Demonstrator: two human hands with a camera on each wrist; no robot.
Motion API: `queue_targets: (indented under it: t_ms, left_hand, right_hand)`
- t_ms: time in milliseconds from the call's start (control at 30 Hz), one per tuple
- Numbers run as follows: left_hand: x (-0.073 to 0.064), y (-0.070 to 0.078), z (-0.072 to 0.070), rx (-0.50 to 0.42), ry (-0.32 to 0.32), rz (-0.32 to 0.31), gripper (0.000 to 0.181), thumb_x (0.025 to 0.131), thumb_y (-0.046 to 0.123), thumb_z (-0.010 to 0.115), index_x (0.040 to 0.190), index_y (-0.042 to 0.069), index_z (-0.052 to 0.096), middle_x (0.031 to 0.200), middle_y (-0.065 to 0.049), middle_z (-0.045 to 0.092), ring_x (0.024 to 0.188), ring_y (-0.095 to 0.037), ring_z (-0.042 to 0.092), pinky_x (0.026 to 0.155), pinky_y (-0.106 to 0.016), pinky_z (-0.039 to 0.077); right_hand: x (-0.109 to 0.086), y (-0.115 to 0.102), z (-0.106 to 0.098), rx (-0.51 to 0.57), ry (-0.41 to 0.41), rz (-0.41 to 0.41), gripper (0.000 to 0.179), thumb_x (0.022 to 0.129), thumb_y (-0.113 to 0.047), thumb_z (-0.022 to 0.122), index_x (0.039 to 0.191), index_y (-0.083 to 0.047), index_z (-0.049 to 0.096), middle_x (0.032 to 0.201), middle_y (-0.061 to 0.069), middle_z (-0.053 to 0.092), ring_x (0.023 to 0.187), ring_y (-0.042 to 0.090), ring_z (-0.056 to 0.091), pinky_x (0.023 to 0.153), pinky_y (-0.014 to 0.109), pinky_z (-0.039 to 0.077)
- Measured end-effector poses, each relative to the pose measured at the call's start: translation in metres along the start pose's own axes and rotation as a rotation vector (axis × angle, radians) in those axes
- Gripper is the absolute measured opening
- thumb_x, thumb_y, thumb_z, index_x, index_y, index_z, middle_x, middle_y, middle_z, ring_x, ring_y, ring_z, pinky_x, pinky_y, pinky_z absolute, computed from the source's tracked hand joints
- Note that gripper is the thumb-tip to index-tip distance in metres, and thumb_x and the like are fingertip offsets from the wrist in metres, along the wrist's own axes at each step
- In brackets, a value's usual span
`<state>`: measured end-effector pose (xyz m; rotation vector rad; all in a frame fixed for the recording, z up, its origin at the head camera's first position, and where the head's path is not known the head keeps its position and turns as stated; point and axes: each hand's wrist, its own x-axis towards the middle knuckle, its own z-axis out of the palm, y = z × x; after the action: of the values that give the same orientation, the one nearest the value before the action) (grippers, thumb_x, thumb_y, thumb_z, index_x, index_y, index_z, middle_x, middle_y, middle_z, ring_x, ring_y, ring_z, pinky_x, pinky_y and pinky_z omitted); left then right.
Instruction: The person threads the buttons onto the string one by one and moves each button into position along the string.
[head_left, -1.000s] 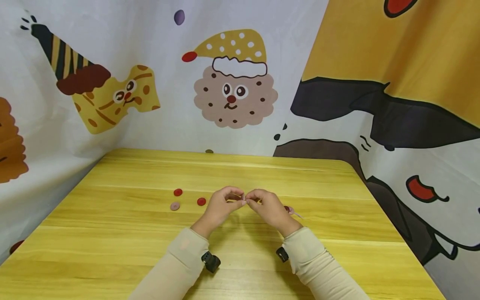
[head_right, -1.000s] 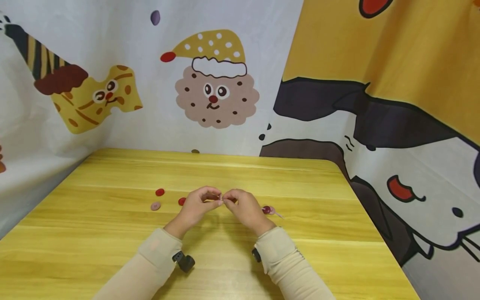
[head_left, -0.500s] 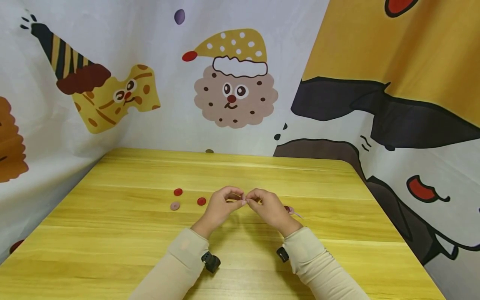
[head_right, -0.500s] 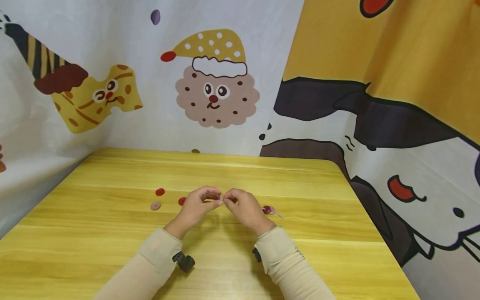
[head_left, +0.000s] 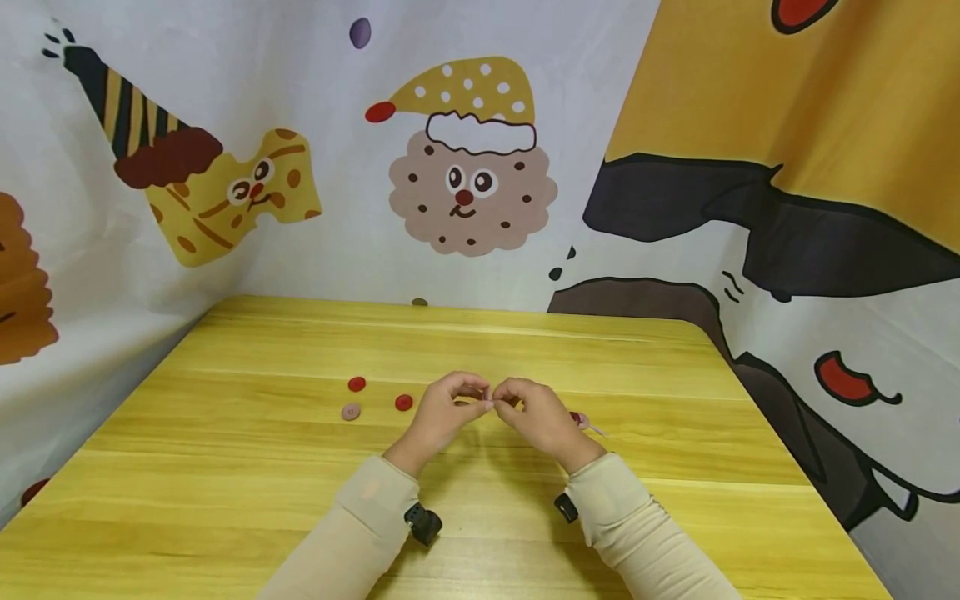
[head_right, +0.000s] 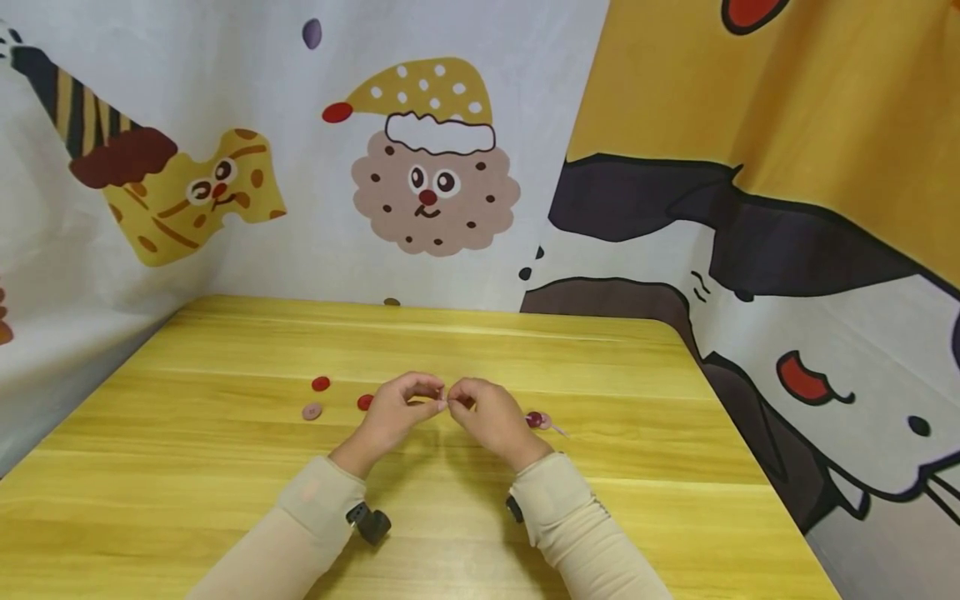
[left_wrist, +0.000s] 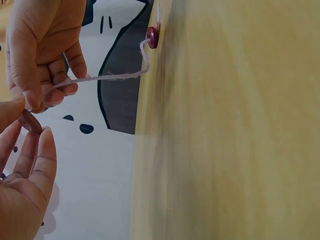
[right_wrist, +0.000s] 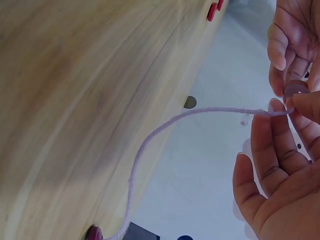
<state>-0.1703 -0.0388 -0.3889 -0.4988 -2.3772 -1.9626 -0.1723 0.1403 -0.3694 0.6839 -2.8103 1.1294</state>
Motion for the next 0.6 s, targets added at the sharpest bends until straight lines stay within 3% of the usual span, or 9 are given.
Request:
queue_targets:
  t_ms: [233, 600]
  left_hand:
    - [-0.0007, 0.001, 0.0001, 0.011, -0.005, -0.022, 0.025, 0.089, 0.009, 0.07, 0.112, 0.004, 0.065, 0.107, -0.006, 0.065, 0.102, -0.023, 0.06, 0.086, -0.039, 0.052]
    - [-0.0009, 0.0014, 0.0009, 0.022, -0.001, -0.024, 0.022, 0.089, 0.01, 0.07, 0.111, 0.007, 0.066, 0.105, -0.005, 0.065, 0.102, -0.023, 0.061, 0.085, -0.038, 0.052]
  right_hand:
    - [-0.0005, -0.0014, -0.0002, -0.005, 0.004, -0.006, 0.008, 0.095, -0.013, 0.062, 0.094, -0.019, 0.067, 0.092, -0.007, 0.065, 0.079, 0.011, 0.056, 0.068, 0.029, 0.049]
    - [-0.0009, -0.0011, -0.0002, 0.006, 0.024, -0.023, 0.01, 0.094, -0.009, 0.064, 0.1, -0.011, 0.071, 0.099, -0.001, 0.069, 0.084, 0.011, 0.058, 0.074, 0.03, 0.051]
